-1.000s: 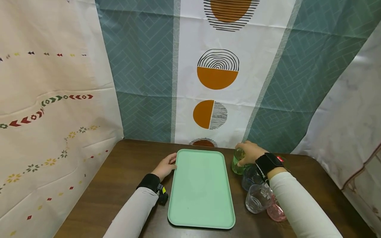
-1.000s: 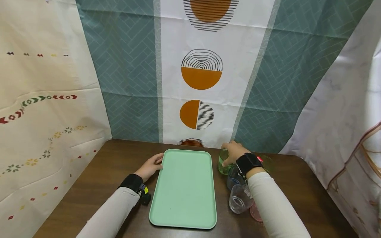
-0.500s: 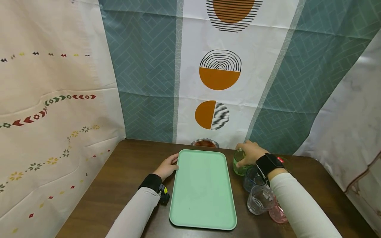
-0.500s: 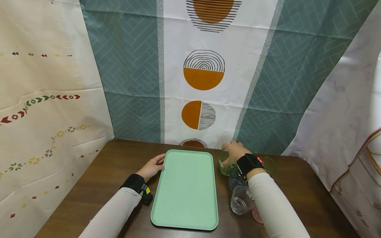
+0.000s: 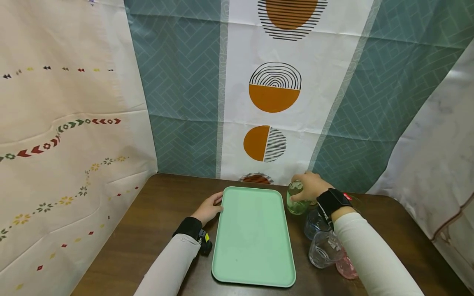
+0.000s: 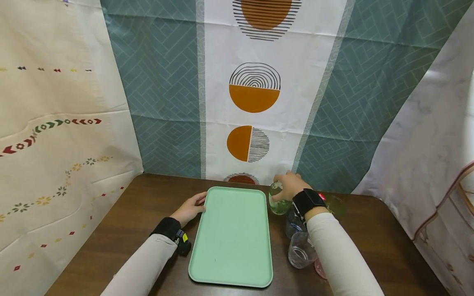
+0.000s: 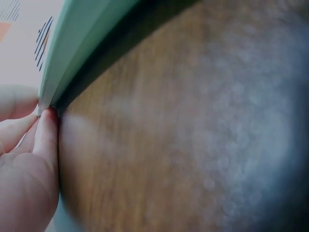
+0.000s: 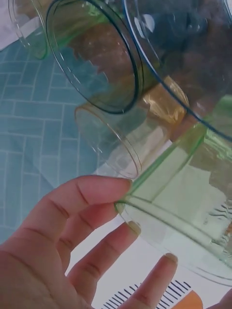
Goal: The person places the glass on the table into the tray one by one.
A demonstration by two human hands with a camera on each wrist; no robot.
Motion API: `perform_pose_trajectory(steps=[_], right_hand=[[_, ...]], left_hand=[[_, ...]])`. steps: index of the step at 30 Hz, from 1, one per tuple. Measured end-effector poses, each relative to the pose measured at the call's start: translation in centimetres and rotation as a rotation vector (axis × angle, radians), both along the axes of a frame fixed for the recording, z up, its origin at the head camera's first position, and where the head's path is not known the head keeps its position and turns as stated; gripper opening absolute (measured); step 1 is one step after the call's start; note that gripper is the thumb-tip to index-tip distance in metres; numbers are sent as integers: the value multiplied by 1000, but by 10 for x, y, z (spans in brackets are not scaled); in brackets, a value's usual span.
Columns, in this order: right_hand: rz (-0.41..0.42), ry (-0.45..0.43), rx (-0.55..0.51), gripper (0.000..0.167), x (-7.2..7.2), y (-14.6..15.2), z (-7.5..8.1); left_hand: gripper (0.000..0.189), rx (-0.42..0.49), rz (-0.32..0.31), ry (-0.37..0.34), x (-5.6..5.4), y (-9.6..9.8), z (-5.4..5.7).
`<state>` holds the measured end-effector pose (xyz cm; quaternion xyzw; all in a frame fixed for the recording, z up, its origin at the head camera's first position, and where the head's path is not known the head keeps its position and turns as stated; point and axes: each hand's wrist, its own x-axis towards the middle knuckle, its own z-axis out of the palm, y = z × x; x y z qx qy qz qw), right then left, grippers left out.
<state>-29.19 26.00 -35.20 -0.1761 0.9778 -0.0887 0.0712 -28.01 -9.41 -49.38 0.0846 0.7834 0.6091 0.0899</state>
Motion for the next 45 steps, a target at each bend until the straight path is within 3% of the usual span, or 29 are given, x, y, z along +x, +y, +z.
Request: perform_pose_trajectory(steps=[17, 26, 33, 45], right_hand=[[21, 134, -57, 67, -4, -32, 7], [-15, 143, -62, 71, -9, -56, 13], [5, 132, -81, 71, -12, -75, 19], [53, 168, -94, 70, -22, -108, 11]], left_hand=[[60, 1, 25, -5, -3, 0, -4], [59, 0, 34, -6, -3, 0, -4], [60, 4, 23, -11, -2, 0, -4], [59, 24, 7, -6, -1, -1, -4]])
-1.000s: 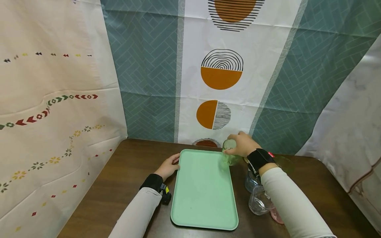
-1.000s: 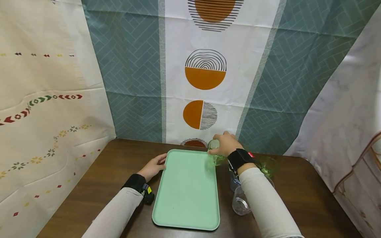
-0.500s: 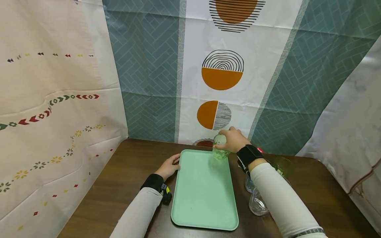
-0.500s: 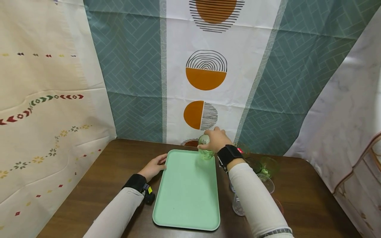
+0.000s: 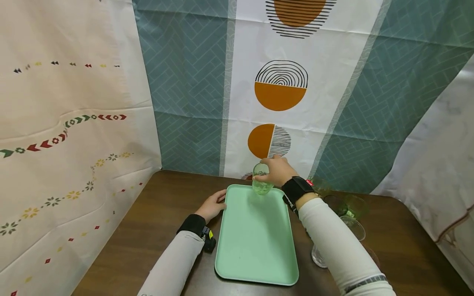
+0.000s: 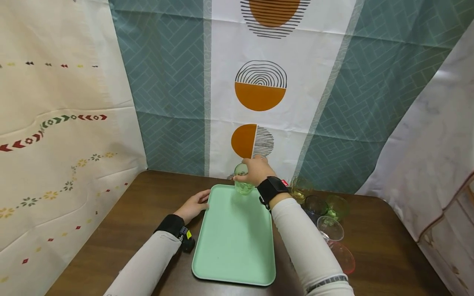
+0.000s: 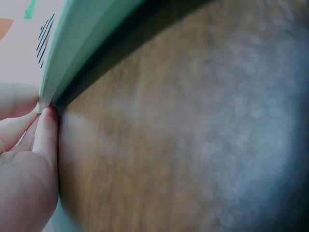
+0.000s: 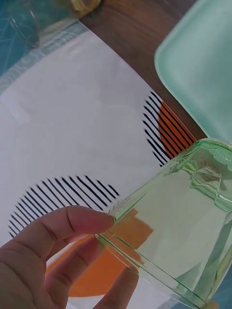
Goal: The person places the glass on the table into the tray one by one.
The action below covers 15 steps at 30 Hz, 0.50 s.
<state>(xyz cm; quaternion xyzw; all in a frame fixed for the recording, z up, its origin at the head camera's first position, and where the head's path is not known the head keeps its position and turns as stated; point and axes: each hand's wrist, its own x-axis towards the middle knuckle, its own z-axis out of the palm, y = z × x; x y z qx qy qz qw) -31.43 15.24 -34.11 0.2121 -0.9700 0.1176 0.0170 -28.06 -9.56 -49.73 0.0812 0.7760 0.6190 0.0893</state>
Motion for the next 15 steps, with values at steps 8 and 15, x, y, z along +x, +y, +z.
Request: perform_pose_trajectory(steps=[8, 15], right_hand=[[6, 4, 0, 70, -3, -20, -4], [-5, -13, 17, 71, 2, -35, -2]], left_hand=[[58, 13, 9, 4, -1, 1, 2], [58, -1, 5, 3, -2, 1, -2]])
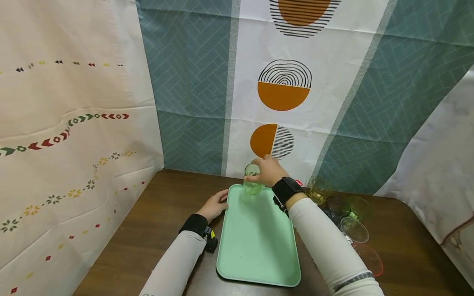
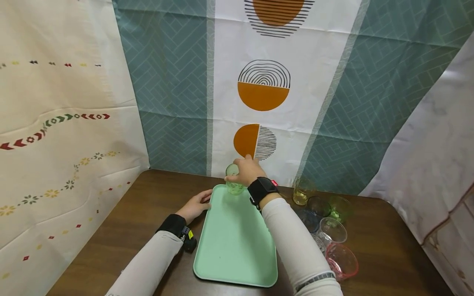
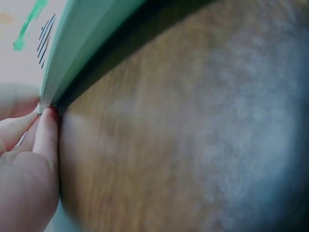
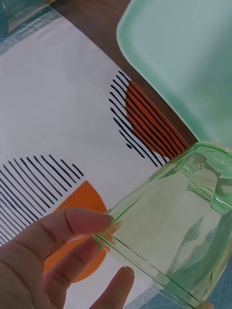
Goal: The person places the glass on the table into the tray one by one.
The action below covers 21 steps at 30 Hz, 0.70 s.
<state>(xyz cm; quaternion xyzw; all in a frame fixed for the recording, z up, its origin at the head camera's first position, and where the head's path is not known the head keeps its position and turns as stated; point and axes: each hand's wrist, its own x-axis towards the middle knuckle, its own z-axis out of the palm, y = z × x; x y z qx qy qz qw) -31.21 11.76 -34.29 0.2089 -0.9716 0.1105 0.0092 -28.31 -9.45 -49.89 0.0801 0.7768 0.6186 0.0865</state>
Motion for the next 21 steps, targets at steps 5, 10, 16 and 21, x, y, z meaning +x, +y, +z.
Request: perform_pose_trajectory(steps=[5, 10, 16, 21], right_hand=[[2, -19, -14, 72, 2, -7, -5], [11, -8, -35, 71, -2, -13, -15], [8, -24, -51, 70, -5, -19, -24], [1, -23, -38, 70, -4, -27, -30]], left_hand=[[57, -11, -5, -9, 0, 1, -1], [58, 9, -9, -11, -1, 2, -2], [58, 17, -16, -15, 0, 1, -1], [59, 19, -17, -19, -1, -1, -1]])
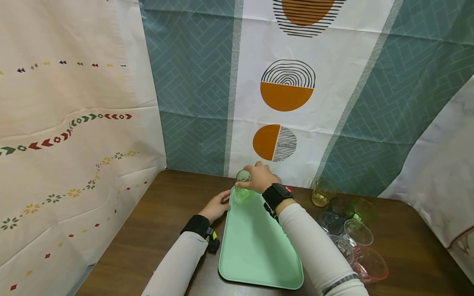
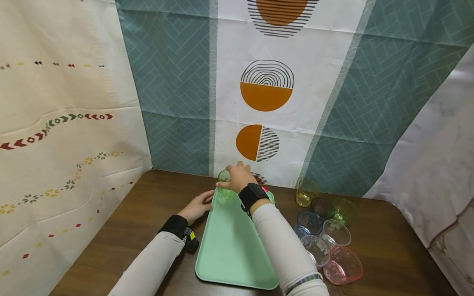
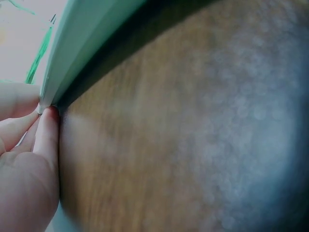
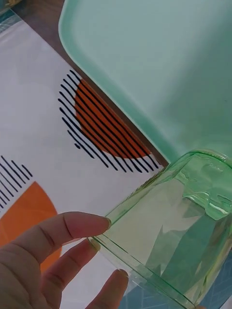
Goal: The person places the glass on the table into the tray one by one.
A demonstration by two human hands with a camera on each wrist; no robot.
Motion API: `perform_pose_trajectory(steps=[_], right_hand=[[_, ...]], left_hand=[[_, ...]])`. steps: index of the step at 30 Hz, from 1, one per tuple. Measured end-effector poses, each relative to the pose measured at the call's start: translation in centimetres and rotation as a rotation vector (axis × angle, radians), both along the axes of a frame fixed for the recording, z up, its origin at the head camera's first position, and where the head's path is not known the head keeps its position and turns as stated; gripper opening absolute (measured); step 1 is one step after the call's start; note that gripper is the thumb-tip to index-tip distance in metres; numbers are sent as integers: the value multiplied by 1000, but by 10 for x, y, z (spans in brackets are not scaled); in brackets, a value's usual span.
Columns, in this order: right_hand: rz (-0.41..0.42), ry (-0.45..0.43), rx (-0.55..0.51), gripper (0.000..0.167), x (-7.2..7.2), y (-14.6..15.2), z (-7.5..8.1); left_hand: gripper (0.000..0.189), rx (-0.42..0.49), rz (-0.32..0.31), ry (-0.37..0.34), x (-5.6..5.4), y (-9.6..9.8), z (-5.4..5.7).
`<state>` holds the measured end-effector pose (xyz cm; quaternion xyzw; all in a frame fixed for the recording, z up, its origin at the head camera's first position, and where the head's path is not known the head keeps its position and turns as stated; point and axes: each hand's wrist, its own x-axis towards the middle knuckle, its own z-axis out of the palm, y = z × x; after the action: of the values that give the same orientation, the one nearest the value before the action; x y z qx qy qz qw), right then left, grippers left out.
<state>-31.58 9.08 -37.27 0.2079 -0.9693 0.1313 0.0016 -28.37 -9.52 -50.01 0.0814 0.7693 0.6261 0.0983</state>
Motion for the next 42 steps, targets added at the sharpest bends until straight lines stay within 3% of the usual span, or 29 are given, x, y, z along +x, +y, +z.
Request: perform_pose_trajectory(steps=[9, 21, 29, 37, 42], right_hand=[[5, 11, 49, 71, 6, -12, -3], [21, 39, 77, 67, 4, -18, -13], [3, 31, 93, 69, 4, -19, -12], [23, 25, 89, 68, 0, -19, -12], [40, 20, 104, 68, -2, -21, -13]], left_hand=[[58, -28, 2, 2, 5, 0, 7], [59, -60, 14, 9, 3, 0, 4], [59, -45, -2, 6, 3, -3, 3], [58, -85, -34, 70, 3, -8, 1], [59, -69, -23, 29, 1, -5, 1]])
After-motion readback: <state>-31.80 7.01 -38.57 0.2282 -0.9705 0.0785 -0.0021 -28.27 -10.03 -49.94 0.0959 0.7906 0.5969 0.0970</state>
